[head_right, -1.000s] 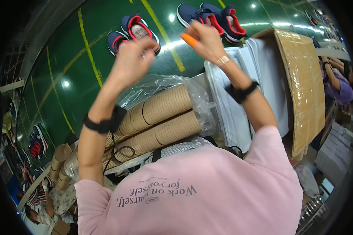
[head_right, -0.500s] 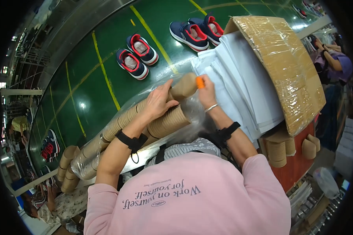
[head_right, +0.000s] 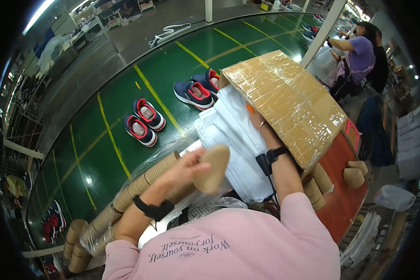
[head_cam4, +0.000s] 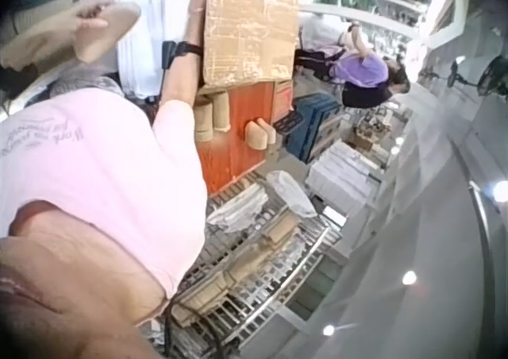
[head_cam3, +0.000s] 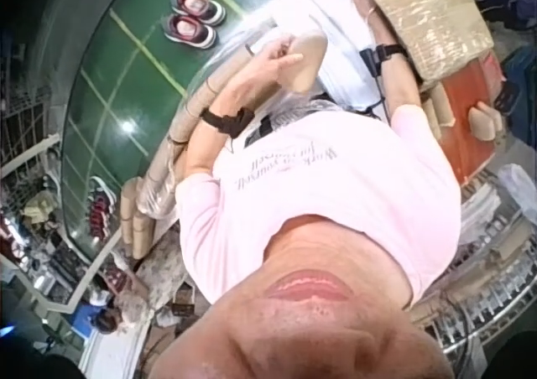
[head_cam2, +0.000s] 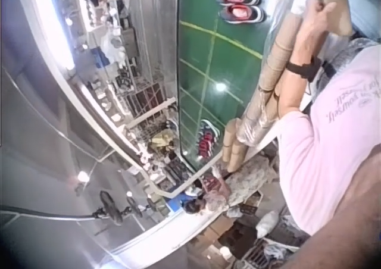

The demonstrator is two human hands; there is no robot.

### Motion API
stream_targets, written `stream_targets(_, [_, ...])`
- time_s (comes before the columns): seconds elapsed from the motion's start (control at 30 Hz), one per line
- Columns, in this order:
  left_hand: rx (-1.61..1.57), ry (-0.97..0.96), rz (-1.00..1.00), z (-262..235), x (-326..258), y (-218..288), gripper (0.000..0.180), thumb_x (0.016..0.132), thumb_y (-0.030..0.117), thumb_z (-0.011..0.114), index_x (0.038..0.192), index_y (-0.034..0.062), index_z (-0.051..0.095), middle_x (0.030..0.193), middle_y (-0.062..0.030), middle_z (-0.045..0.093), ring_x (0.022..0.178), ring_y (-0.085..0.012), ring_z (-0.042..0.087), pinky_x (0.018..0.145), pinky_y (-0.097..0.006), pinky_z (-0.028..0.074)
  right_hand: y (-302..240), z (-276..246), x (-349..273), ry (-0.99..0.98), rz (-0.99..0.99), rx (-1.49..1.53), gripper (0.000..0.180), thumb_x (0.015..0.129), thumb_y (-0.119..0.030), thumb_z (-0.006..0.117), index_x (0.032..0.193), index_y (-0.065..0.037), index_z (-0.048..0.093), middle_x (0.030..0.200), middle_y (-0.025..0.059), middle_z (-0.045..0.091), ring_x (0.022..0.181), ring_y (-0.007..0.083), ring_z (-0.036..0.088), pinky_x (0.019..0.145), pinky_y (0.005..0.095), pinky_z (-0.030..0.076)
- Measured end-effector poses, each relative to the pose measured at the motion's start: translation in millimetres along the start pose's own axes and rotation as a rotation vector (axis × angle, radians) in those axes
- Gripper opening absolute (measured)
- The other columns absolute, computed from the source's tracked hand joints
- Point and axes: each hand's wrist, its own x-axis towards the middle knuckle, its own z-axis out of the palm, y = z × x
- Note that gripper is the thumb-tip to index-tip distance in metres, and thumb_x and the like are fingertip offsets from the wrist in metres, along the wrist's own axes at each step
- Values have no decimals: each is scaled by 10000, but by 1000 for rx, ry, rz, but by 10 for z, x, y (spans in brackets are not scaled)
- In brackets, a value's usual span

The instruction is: Placing paper supports and wrapping paper inside shoes on an assembly line.

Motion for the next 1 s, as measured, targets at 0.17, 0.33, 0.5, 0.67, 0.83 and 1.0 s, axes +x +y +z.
stream_targets(0.17, [72,332,-90,29,69,-189,221,800,93,590,995,19,517,785,-55,568,791,-117,527,679,-298,445,-586,-139,18,236,217,290,320,920,-221,462,1148,-16,553,1214,139,533,1145,247,479,949,362,382])
stream_targets(0.33, [30,737,579,-156,418,82,584,810,-1,517,1338,97,287,1194,-104,491,973,-173,564,836,-326,466,-2084,-480,-443,92,-716,837,431,787,-17,591,1208,-8,503,1226,158,518,1111,249,512,917,317,407])
stream_targets(0.5, [-409,259,273,-356,112,296,477,854,115,524,1293,39,354,1165,-111,515,1016,-234,547,880,-364,445,-2402,-1153,-4,-300,-986,660,708,658,-86,727,1269,-42,372,1252,165,408,1106,337,471,897,360,418])
stream_targets(0.67, [982,-537,-95,66,69,136,1104,607,426,793,1401,19,143,1302,-237,406,1208,-335,402,997,-384,325,-2451,-1362,412,366,-936,579,761,550,-234,834,1125,-37,376,1041,174,455,940,350,507,795,396,448])
stream_targets(0.83, [-854,231,312,-123,204,-215,663,838,441,554,1294,10,339,1263,-111,434,1135,-218,434,987,-363,349,-2950,-1117,-151,479,-706,1126,970,480,-393,867,1210,-59,322,1109,140,402,1056,266,426,913,366,362])
stream_targets(1.0, [-994,497,519,-279,353,966,294,810,221,528,1024,20,521,1031,-125,571,1003,-260,551,904,-421,427,-2455,-1250,-418,401,-398,1497,904,583,-393,826,1229,-70,282,1113,79,401,1019,178,424,877,302,386])
